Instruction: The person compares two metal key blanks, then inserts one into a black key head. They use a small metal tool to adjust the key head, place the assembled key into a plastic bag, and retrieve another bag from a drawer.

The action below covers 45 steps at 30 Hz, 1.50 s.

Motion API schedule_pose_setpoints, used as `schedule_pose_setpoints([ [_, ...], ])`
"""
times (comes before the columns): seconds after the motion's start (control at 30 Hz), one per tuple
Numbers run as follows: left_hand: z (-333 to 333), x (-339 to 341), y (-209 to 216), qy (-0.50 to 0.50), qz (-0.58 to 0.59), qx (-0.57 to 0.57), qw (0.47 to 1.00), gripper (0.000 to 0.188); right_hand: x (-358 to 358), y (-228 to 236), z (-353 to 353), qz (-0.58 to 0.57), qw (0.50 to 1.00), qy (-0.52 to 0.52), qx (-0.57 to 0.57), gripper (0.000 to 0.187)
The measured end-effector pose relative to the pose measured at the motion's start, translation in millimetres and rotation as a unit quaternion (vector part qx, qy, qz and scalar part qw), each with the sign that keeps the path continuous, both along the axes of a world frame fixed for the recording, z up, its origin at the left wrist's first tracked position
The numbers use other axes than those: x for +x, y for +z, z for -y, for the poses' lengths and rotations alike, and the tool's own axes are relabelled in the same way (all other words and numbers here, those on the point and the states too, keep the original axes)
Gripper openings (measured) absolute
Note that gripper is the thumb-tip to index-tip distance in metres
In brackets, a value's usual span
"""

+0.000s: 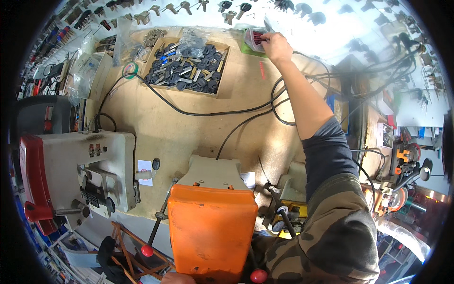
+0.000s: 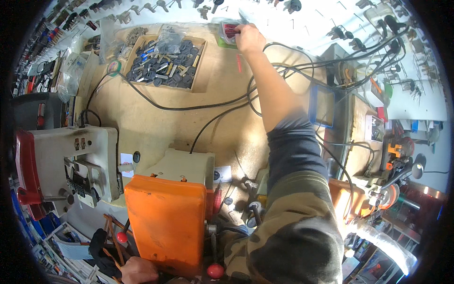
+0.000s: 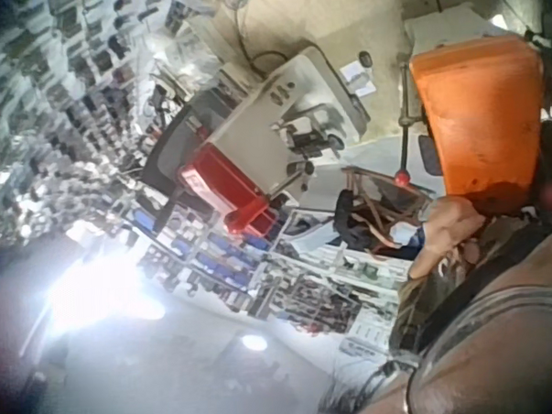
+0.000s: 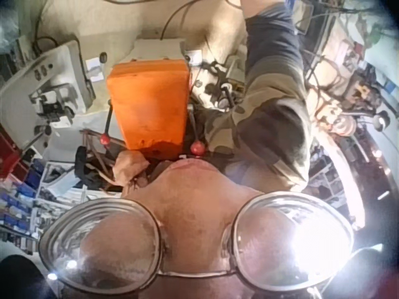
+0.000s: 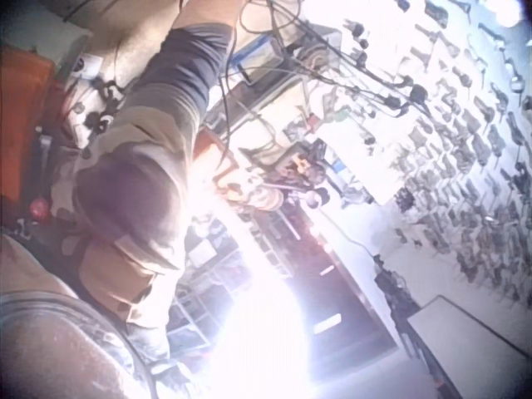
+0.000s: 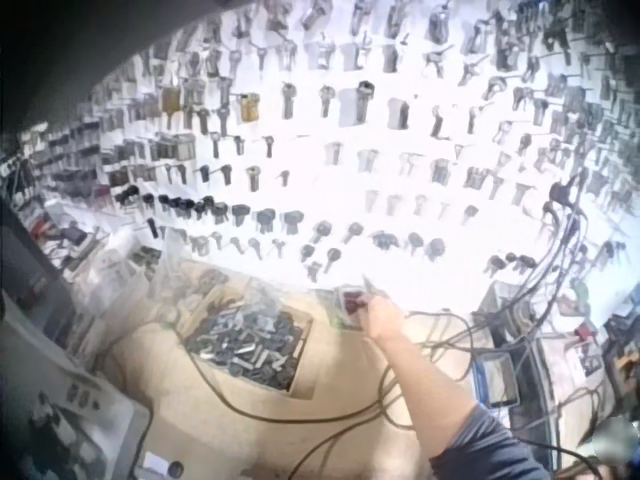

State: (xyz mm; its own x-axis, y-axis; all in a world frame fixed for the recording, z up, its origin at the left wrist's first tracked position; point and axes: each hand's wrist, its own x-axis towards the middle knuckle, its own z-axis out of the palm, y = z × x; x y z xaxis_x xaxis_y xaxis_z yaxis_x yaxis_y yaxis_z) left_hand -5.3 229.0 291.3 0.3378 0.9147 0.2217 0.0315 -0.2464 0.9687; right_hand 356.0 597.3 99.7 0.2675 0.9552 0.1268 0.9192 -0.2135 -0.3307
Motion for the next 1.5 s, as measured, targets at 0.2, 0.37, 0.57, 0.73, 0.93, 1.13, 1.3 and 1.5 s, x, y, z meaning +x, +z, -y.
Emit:
schedule_pose_setpoints([
  [0.2, -5, -5, 1, -0.036, -0.021, 0.014, 0.999, 0.014, -4, -31, 34, 0.082, 0.994, 0.034, 0.06, 0.028],
  [0.37, -1, -6, -6, -0.023, -0.006, 0.065, 0.998, 0.02, -31, -47, 64, 0.1, 0.986, 0.1, 0.089, 0.036],
  [0.57, 4, -12, -10, -0.032, -0.009, 0.056, 0.998, 0.026, -30, -38, 62, 0.076, 0.984, 0.046, 0.153, 0.034],
  [0.73, 3, -19, -12, -0.068, 0.003, 0.074, 0.995, 0.028, 10, -23, 35, 0.055, 0.964, -0.052, 0.255, 0.019],
  [0.93, 8, -10, -22, -0.011, 0.049, 0.105, 0.993, 0.024, 66, -1, 15, -0.486, 0.853, -0.085, 0.168, 0.021],
  [1.13, 8, -8, -24, -0.002, 0.052, 0.146, 0.988, 0.021, 68, 3, 24, -0.621, 0.745, -0.098, 0.225, 0.02],
  [1.3, 12, -8, -19, 0.027, 0.042, 0.077, 0.996, 0.024, 66, -3, 24, -0.61, 0.753, -0.116, 0.218, 0.017],
  [1.5, 15, -5, -21, 0.054, 0.048, 0.091, 0.993, 0.032, 58, -12, 22, -0.505, 0.804, -0.107, 0.296, 0.022],
])
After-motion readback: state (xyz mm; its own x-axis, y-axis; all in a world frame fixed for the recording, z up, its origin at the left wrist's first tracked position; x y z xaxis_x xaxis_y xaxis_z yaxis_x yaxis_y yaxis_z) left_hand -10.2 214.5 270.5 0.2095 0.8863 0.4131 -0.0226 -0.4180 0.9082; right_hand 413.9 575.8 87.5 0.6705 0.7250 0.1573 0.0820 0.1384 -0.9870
